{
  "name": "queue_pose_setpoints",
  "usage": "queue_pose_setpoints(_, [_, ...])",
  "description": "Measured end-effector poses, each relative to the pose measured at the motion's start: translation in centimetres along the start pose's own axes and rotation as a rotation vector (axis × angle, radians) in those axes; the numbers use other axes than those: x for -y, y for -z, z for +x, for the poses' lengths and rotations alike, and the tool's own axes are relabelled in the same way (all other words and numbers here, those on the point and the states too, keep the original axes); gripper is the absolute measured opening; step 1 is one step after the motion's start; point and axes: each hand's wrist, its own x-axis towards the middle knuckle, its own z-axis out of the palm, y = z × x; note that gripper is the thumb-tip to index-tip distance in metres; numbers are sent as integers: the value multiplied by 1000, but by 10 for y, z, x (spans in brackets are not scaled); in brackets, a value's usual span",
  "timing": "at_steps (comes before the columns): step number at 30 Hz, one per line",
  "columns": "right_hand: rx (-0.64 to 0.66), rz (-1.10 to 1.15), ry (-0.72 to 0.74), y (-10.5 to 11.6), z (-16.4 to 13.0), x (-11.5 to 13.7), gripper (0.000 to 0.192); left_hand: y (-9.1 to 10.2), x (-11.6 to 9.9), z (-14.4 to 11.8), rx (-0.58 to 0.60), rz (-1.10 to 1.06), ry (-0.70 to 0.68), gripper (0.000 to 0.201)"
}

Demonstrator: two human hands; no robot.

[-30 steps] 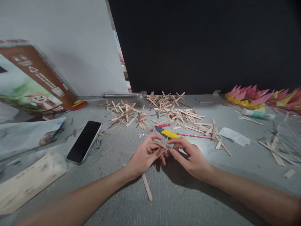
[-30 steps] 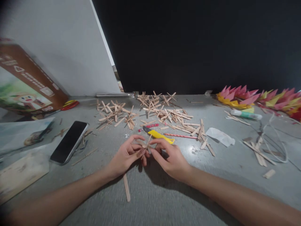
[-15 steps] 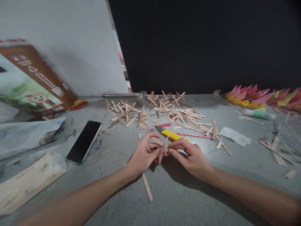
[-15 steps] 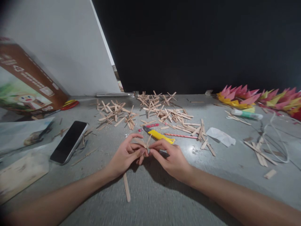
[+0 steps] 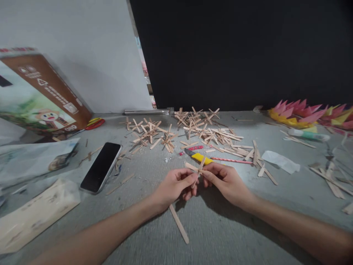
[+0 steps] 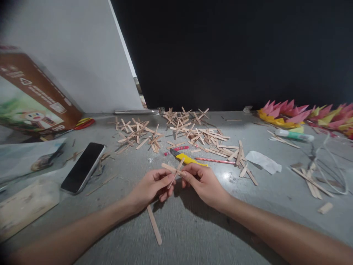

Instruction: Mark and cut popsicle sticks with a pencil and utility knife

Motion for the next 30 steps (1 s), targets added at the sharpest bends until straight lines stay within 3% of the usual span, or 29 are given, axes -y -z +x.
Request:
queue_pose_setpoints(12, [17,-48,64,-1,-2,3,30,4,-6,-3,144,-32,49,48])
queue_pose_setpoints(15, [6,-50,47,-1,-3,2,29,2,0,-2,101,20,32,49])
queue_pose_setpoints(19, [-15,-24,11,-1,-3,0,29,-4,9,-3,-71,71,-121,46])
queue_pose_setpoints(23, [-19,18,2,-2,-3,0,31,-7,13,-7,-188,45,-293,67])
queue_pose_setpoints(28, [-24,72,-40,-2,-1,-1,36,-4,14,-7,-99,186,-360,39])
queue_pose_setpoints(30, [-31,93,-68,-1,-1,-1,40,-3,14,-7,-75,225,-397,39])
